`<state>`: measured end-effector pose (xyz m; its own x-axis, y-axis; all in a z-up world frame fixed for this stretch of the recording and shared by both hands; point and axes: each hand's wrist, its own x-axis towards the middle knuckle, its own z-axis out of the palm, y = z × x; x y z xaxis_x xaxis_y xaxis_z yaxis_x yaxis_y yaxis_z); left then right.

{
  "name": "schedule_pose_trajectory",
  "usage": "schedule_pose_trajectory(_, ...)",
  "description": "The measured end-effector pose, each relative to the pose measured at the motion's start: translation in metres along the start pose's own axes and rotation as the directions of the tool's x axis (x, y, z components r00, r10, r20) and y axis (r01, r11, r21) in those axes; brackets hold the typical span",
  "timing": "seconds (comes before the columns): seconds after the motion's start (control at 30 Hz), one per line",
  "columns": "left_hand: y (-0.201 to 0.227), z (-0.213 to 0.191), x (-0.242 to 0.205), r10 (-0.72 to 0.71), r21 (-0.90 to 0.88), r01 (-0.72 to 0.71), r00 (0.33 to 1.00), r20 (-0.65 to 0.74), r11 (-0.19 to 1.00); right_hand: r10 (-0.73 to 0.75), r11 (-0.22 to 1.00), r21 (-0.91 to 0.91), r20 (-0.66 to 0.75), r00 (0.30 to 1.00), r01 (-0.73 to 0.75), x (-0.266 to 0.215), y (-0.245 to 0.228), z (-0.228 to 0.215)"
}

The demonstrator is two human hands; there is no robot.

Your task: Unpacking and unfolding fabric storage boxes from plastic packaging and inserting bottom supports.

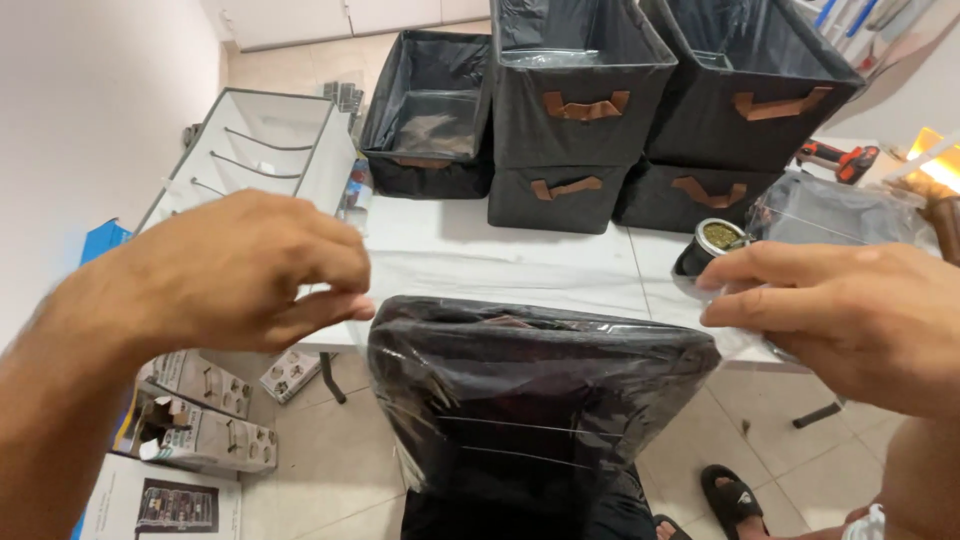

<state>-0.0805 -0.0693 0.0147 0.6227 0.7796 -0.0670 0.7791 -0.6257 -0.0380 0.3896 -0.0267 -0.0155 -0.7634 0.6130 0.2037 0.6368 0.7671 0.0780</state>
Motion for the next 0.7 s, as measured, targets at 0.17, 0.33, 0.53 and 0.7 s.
schedule_pose_trajectory(0.17, -0.005, 0.014, -0.016, 0.208, -0.127, -0.258, 0.927, -0.312, 0.958, 0.275, 0.961, -0.146, 0.408, 0.871, -0.235, 0.015, -0.005, -0.014)
schedule_pose_trajectory(0.33, -0.014, 0.025, -0.022, 0.222, -0.011, -0.25, 0.876, -0.429, 0.968, -0.069, 0.982, 0.163, -0.175, 0.982, 0.098, 0.02, -0.005, -0.024)
schedule_pose_trajectory(0.53, -0.008, 0.025, -0.023, 0.295, -0.019, -0.352, 0.813, -0.502, 0.936, -0.099, 0.928, 0.342, -0.163, 0.982, 0.15, 0.039, 0.006, 0.01)
schedule_pose_trajectory(0.7, -0.004, 0.026, -0.019, 0.282, 0.005, -0.328, 0.804, -0.524, 0.945, 0.035, 0.848, 0.524, -0.209, 0.977, 0.082, 0.068, 0.011, 0.031)
